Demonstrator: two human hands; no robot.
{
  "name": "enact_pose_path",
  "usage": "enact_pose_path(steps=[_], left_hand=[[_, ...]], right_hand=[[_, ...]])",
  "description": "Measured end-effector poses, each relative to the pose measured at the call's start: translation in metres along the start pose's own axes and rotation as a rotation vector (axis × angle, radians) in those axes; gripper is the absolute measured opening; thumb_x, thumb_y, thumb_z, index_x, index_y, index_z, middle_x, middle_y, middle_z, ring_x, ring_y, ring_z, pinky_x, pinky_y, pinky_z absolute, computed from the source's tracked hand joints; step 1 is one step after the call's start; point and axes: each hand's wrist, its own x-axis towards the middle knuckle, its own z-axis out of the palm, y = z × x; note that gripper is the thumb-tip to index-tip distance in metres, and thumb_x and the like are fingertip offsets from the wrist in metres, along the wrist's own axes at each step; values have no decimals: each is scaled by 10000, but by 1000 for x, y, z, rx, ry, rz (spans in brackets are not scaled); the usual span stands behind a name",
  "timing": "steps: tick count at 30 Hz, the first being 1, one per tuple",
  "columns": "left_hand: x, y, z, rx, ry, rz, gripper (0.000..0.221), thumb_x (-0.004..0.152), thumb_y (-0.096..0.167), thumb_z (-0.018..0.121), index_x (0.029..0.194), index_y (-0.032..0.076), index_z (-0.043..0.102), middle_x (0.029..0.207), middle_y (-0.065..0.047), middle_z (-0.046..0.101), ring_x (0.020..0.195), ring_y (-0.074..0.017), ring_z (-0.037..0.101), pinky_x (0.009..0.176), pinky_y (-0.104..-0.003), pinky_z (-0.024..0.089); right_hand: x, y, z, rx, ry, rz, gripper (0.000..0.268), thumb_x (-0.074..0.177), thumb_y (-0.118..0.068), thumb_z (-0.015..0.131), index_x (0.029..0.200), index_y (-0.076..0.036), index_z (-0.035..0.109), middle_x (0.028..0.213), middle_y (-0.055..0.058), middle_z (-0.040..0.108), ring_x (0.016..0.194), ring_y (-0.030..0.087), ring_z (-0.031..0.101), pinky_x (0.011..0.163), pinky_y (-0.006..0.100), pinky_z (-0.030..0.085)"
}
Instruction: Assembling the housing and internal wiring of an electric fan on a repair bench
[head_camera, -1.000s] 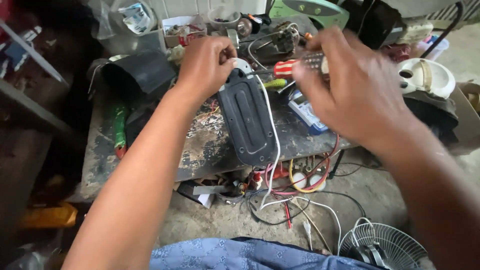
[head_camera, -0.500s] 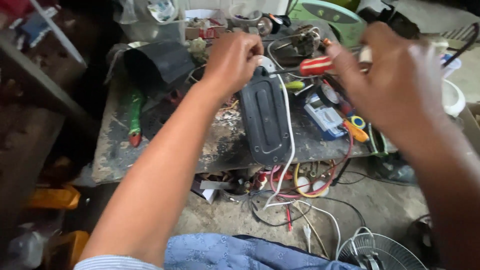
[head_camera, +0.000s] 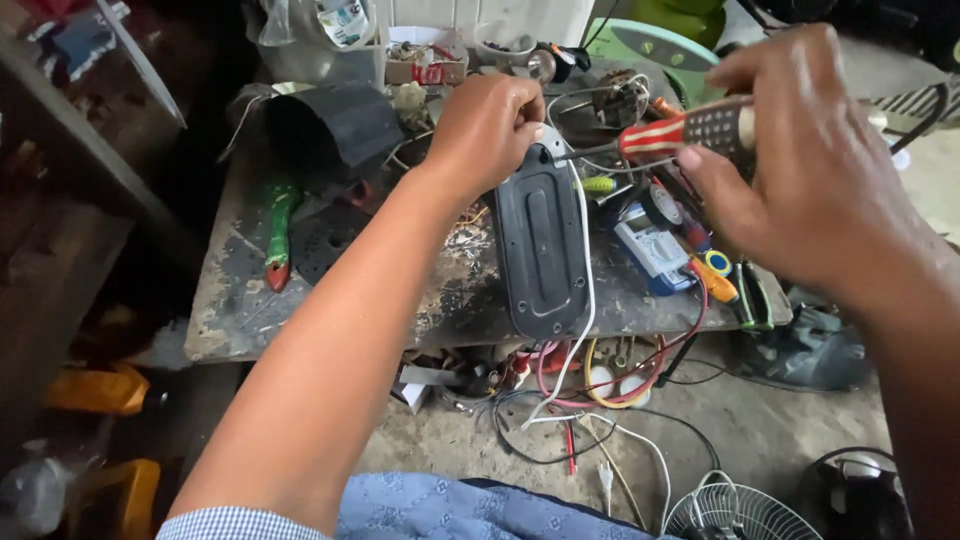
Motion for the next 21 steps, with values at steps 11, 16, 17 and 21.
enact_pose_path(steps=[11, 16, 17, 21], left_hand=[[4, -7, 6, 2, 40, 39, 231, 891, 70, 796, 737, 159, 647, 608, -4, 627, 581, -180, 600, 618, -404, 539], [5, -5, 6, 32, 38, 72, 261, 909, 69, 786, 725, 154, 623, 613, -13, 630, 577, -173, 598, 565, -382, 523], [6, -3, 4, 31, 26, 45, 202, 902, 76, 792, 756, 149, 672, 653, -26, 682, 601, -179, 644, 562, -379, 547], [3, -11, 6, 18, 62, 122, 231, 898, 57, 808, 741, 135, 657, 628, -33, 669, 569, -174, 625, 539, -385, 525]], right_hand=[[-9, 29, 20, -62, 60, -58, 310, 1128, -251, 633, 1268, 19, 579, 1110, 199, 592, 859, 289, 571, 757, 441, 479], [-4, 32, 18, -214, 111, 199, 505, 1333, -525, 584, 1034, -134, 698, 530, 56, 486, 499, 260, 500, 564, 457, 406], [-3, 18, 7, -77, 12, 188, 390, 1236, -458, 587, 1178, -74, 619, 651, 93, 536, 534, 260, 511, 569, 464, 415], [-9, 23, 15, -73, 102, -239, 299, 1064, -165, 689, 1283, 35, 647, 1100, 203, 596, 1043, 353, 549, 848, 469, 425]])
